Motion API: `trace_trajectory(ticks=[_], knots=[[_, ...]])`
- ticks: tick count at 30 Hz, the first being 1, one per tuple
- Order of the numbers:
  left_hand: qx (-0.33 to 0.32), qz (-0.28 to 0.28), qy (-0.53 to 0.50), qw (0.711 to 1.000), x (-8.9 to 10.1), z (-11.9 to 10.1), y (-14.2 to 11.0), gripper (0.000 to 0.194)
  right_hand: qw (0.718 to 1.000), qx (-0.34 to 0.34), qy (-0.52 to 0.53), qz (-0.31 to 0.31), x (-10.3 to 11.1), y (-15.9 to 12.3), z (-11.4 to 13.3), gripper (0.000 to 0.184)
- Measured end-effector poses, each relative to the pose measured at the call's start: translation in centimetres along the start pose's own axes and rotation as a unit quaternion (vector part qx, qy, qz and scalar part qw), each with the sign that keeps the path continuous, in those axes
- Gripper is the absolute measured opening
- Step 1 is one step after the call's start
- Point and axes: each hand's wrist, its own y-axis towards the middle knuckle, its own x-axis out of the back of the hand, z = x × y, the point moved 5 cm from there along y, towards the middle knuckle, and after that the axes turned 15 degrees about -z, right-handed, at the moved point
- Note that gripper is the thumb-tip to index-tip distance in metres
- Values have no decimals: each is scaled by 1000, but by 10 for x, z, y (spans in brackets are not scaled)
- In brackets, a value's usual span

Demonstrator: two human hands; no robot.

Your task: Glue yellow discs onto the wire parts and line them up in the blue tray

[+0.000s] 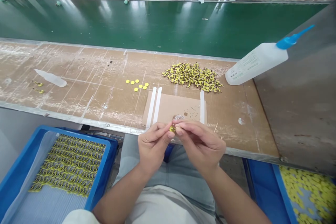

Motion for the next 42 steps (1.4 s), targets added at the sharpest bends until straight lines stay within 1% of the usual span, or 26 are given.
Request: trace_trajectory(ticks=[3,6,8,12,15,17,21,23,26,29,31,33,35,38,42], knots=[[18,2,-3,1000,-1,2,1,22,1000,-6,-4,-10,0,-2,-2,34],[23,25,-11,999,-2,1,0,22,1000,-16,-6,-18,0,-2,0,33],[13,36,-6,999,-2,-1,-2,24,999,-36,-7,-23,1,-1,1,27],[-20,34,22,999,-1,-4,-3,28,996,-82,-14,-29,3,0,0,17],[-41,24,32,998,-1,-6,-3,27,994,-100,-19,-27,3,-1,-1,15],[-45,14,32,998,-2,-6,-3,26,994,-100,-24,-23,3,0,-3,16],[-36,-4,29,999,-2,-6,-3,25,996,-81,-22,-16,1,2,-3,20],[-32,-8,31,999,-2,-6,-3,25,996,-82,-16,-18,1,3,-2,21],[-29,-7,39,999,-3,-8,-1,24,994,-107,-8,-21,1,3,-4,17],[-29,11,50,998,-6,-11,2,23,991,-133,3,-26,2,1,-7,14],[-16,21,48,998,-6,-10,3,22,990,-136,3,-27,3,1,-9,14],[3,19,35,999,-6,-8,4,24,991,-134,1,-26,4,0,-9,15],[13,4,21,1000,-3,-5,3,25,990,-138,1,-21,4,0,-10,14],[-7,-17,21,1000,1,-4,3,26,990,-138,-4,-20,5,0,-9,15],[-57,-21,43,997,2,-9,2,23,993,-112,-13,-19,5,1,-6,18]])
